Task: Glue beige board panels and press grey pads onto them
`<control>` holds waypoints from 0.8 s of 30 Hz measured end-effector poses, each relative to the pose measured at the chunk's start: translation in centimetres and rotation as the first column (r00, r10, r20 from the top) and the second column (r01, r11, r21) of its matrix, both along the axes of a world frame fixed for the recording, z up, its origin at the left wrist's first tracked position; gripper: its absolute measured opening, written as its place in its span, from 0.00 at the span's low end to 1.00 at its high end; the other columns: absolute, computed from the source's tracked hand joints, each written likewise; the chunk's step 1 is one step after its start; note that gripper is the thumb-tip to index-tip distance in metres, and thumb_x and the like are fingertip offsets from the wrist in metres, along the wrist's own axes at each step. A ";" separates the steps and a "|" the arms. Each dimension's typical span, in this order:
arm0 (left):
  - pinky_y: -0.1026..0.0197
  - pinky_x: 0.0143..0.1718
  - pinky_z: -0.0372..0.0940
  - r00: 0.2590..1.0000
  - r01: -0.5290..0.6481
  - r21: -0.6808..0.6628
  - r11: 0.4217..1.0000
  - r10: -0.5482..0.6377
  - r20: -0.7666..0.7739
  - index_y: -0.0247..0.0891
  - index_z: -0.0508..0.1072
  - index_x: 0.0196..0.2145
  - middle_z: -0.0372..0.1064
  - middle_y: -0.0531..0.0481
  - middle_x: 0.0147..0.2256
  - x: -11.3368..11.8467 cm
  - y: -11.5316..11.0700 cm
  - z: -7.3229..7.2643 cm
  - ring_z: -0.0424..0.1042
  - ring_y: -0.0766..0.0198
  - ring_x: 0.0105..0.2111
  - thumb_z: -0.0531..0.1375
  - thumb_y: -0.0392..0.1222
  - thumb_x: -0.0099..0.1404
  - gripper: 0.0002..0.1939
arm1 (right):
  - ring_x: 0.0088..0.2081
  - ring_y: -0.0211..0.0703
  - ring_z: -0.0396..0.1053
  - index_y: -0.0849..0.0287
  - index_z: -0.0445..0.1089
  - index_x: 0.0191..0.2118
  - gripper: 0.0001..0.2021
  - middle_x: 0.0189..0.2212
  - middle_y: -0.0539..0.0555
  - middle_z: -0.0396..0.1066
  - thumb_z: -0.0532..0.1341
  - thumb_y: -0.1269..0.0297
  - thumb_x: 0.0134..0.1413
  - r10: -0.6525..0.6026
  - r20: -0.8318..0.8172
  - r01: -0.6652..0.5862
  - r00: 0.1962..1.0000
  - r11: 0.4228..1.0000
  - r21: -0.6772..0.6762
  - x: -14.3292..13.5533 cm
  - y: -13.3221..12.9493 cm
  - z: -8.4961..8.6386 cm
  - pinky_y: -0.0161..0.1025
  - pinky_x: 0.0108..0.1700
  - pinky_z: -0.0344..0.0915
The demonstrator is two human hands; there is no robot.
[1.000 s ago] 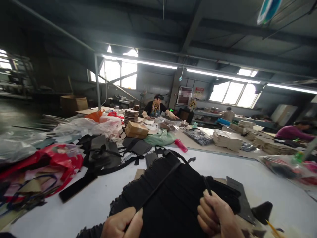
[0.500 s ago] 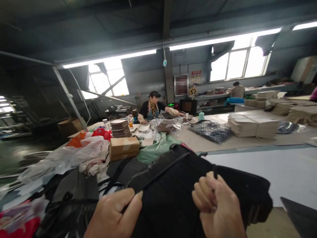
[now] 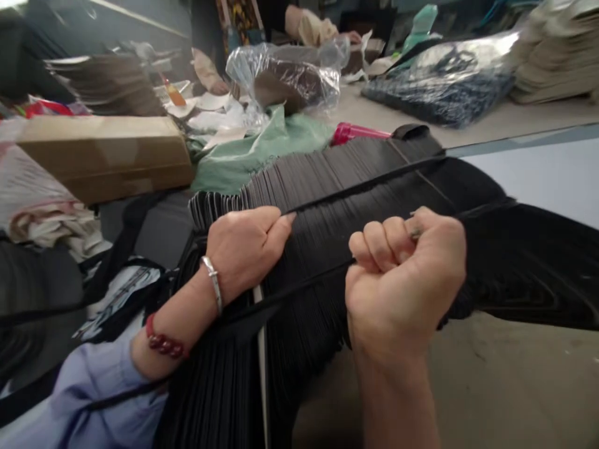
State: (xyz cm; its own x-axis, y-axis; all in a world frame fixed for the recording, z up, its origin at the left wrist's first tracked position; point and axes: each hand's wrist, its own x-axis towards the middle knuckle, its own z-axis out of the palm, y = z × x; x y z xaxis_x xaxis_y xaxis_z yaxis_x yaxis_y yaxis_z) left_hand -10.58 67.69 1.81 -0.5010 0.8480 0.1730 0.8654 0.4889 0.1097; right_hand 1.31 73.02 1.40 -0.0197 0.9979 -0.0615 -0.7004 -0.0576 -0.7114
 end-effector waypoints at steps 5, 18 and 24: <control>0.63 0.29 0.55 0.999 0.005 0.005 1.000 -0.005 -0.043 0.39 0.68 0.22 0.65 0.51 0.22 -0.1 -0.1 0.3 0.66 0.63 0.27 0.44 0.54 0.63 0.22 | 0.14 0.27 0.38 0.56 0.43 0.21 0.15 0.15 0.40 0.36 0.50 0.66 0.55 -0.017 0.023 0.017 1.000 1.000 -0.008 -0.4 -0.1 0.3 0.28 0.15 0.44; 0.43 0.57 0.49 0.960 0.237 0.192 0.952 -0.260 0.105 0.38 0.49 0.61 0.51 0.37 0.60 4.8 -11.7 0.4 0.51 0.47 0.59 0.55 0.66 0.51 0.47 | 0.14 0.28 0.51 0.55 0.48 0.25 0.13 0.13 0.36 0.48 0.55 0.59 0.51 -0.064 0.056 0.061 0.996 0.997 0.056 -1.6 1.0 -1.2 0.27 0.16 0.53; 0.34 0.51 0.54 0.929 0.339 0.261 0.904 -0.277 -0.247 0.55 0.58 0.56 0.59 0.45 0.56 9.1 -15.8 -3.4 0.58 0.42 0.55 0.60 0.58 0.52 0.34 | 0.18 0.30 0.61 0.56 0.54 0.29 0.12 0.16 0.39 0.59 0.59 0.61 0.42 0.078 0.179 -0.084 0.981 0.996 0.025 -0.1 0.4 -1.3 0.30 0.22 0.61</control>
